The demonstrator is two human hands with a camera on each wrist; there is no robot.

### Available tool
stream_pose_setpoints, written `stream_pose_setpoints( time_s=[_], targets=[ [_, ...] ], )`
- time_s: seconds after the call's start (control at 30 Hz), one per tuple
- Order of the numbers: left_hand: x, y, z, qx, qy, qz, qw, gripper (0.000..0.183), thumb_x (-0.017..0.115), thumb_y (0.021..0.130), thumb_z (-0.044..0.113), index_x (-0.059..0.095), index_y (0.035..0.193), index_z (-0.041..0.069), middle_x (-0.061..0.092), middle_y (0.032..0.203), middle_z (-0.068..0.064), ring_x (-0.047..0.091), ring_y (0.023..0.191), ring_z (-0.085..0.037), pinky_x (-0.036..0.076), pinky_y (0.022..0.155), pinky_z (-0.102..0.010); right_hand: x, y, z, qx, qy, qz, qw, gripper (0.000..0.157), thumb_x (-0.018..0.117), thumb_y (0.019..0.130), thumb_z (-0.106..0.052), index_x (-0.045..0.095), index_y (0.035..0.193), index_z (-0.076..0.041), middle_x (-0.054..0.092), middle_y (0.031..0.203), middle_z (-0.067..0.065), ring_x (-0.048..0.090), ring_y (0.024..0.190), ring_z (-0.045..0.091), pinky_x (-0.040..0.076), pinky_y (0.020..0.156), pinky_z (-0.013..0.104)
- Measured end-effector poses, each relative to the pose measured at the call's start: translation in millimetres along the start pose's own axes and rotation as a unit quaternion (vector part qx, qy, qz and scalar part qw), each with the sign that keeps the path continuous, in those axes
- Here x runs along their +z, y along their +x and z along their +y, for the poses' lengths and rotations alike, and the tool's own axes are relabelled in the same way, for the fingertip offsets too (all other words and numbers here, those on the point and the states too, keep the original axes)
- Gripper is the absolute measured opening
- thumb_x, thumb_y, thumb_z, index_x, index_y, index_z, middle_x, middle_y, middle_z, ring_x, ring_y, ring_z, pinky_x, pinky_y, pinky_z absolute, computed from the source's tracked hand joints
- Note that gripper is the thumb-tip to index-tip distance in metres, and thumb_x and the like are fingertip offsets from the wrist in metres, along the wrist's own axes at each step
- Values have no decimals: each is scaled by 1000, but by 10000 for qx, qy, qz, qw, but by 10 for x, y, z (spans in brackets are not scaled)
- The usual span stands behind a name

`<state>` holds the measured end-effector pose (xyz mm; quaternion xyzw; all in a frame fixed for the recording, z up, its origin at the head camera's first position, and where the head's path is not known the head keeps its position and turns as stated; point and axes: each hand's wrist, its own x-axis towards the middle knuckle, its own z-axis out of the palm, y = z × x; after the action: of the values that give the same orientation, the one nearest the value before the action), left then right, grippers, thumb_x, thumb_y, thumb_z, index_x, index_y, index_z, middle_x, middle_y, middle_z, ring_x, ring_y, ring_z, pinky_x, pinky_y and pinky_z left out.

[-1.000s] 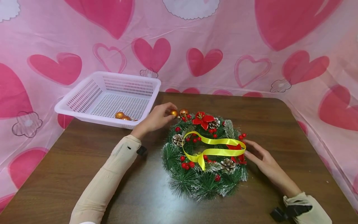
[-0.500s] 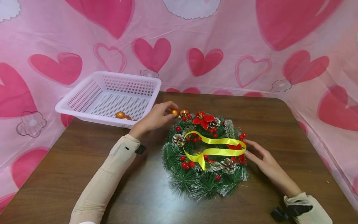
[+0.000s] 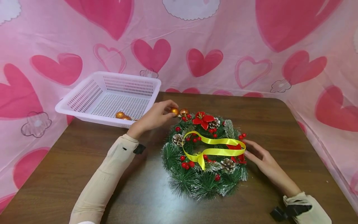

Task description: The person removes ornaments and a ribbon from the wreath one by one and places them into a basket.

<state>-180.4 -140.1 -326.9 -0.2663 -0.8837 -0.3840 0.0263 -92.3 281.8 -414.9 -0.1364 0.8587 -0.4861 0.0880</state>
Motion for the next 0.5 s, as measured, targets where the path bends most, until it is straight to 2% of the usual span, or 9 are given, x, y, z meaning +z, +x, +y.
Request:
stream_pose_setpoints(
  time_s=[0.37, 0.5],
  targets=[
    [-27, 0, 32, 58, -41, -88, 9999, 25, 67, 95, 7, 63, 119, 1, 69, 112, -12, 66, 102, -24, 54, 90, -35, -5, -9, 6, -79, -47, 48, 9999, 48, 53, 104, -26, 43, 149, -12, 47, 145, 13, 41, 123, -7, 36, 92, 7],
    [-43, -10, 36, 94, -62, -117, 9999, 26, 66, 95, 7, 62, 119, 0, 69, 113, -13, 66, 103, -26, 54, 91, -37, -4, -3, 21, -212, 12, 76, 9997, 47, 54, 104, -23, 44, 148, -9, 50, 142, 7, 44, 122, -7, 37, 93, 7]
  ],
)
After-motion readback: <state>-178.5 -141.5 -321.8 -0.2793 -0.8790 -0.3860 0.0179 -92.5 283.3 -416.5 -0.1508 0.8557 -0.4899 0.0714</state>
